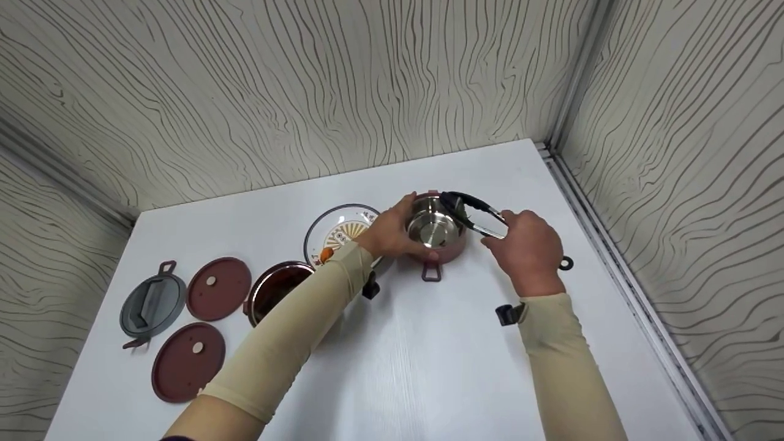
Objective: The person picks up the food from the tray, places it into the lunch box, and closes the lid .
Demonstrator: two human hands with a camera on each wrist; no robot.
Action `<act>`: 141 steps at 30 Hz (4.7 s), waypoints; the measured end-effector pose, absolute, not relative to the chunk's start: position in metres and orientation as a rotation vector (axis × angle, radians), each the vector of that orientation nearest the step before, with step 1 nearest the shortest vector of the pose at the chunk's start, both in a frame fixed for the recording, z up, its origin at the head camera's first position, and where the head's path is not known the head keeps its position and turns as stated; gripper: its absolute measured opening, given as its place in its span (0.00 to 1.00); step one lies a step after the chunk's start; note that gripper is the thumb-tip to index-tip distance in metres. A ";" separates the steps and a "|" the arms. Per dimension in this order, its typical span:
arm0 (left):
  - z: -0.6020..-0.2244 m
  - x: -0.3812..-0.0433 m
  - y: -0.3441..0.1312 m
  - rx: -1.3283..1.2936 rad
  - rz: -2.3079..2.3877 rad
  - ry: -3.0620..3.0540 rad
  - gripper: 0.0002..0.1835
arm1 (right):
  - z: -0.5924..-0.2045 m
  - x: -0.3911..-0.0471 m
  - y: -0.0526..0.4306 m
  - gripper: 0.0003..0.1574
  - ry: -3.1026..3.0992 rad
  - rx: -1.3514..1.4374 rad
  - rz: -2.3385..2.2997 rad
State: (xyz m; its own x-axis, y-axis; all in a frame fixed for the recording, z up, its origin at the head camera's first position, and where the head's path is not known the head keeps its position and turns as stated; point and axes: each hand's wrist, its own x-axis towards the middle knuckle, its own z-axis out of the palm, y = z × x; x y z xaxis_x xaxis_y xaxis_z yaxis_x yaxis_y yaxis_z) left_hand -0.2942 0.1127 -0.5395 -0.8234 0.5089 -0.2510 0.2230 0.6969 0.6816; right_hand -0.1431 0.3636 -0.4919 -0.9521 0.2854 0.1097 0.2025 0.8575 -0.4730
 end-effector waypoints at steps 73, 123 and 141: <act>-0.545 -0.299 0.109 0.687 0.871 2.517 0.83 | -0.496 -0.174 0.335 0.53 -3.013 -0.237 0.506; -0.544 -0.293 0.084 0.643 0.837 2.562 0.82 | -0.482 -0.229 0.330 0.53 -2.829 -0.092 0.704; -0.543 -0.268 0.132 0.873 0.668 2.559 0.76 | -0.419 -0.280 0.307 0.47 -3.085 0.225 0.328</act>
